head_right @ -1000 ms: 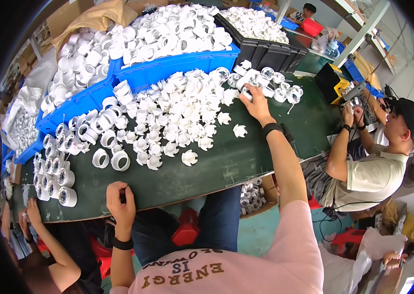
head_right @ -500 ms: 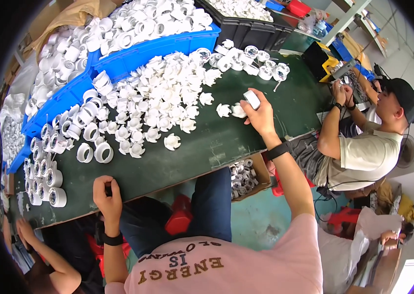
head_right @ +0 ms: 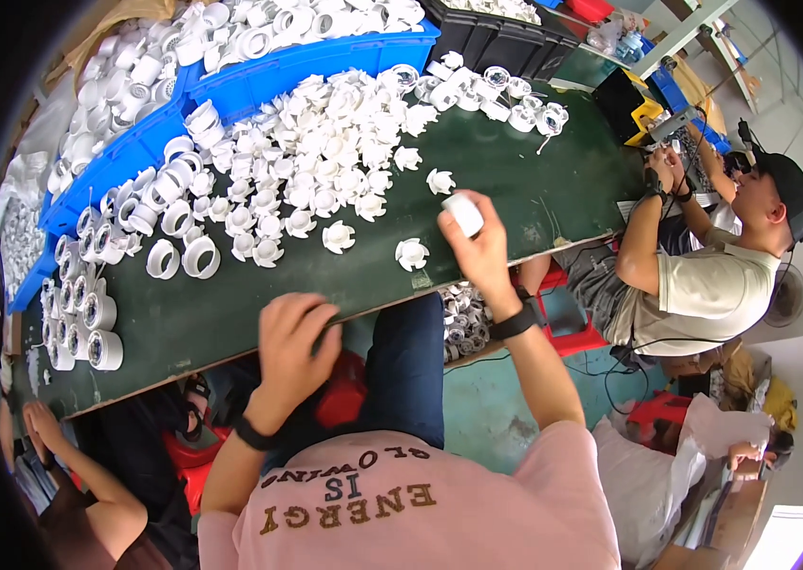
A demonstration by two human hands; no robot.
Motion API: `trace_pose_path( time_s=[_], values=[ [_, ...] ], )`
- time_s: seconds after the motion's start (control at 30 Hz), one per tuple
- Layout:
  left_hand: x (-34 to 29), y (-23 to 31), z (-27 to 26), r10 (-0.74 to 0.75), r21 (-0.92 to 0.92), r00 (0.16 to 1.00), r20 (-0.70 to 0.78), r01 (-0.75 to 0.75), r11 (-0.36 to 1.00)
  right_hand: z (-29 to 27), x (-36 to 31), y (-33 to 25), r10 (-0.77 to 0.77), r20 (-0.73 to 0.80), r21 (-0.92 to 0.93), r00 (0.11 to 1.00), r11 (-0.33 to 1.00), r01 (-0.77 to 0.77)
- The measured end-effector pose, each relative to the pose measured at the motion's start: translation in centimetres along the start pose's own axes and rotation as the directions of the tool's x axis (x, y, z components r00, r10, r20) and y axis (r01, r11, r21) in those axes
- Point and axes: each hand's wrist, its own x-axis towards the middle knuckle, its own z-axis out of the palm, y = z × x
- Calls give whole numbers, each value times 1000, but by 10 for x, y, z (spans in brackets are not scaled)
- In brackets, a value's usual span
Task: The person assembles camera housings by hand, picking up a base and a cover, fitting them together, and setting the unit aside. They repeat this process, reaching into bins for more components to assemble each housing.
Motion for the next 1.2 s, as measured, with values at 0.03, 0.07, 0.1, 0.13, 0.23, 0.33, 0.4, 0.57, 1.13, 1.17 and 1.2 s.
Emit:
trace_pose_path(
  time_s=[0.03,0.07,0.1,0.13,0.23,0.33,0.4,0.57,1.13,1.17,1.2],
  values=[
    [1,-1,14,17,-5,999,36,-16,1000,8,-8,-1,-35,7,-24,999,999,35],
    [3,-4,27,8,1,1000,30,-8,1000,15,-14,-2,-70,17,-47,997,996,71],
    [8,-5,36,2,-1,1000,27,-1,1000,20,-18,-3,-161,14,-197,987,967,161],
    [17,-4,42,-3,-10,1000,31,3,1000,25,-22,-6,-252,25,-342,967,907,245],
    [35,2,64,92,24,990,106,-95,995,31,-22,-21,-270,76,-391,960,877,278],
    [35,0,78,69,37,987,145,-75,996,29,-22,-22,-238,140,-399,961,875,275],
    [32,-1,78,78,14,992,99,-80,997,26,-23,-17,-272,174,-370,946,873,319],
    [26,-8,76,18,-105,999,44,-13,994,21,-20,-13,-253,158,-330,955,897,292],
    [20,-14,92,87,-60,987,-137,-96,994,42,-9,-24,-333,202,-514,921,764,389],
    [20,-14,92,89,-66,985,-146,-99,993,41,-8,-25,-334,203,-528,920,754,390],
    [20,-14,92,87,-66,985,-148,-97,993,42,-8,-26,-334,205,-528,920,754,391]
  ],
)
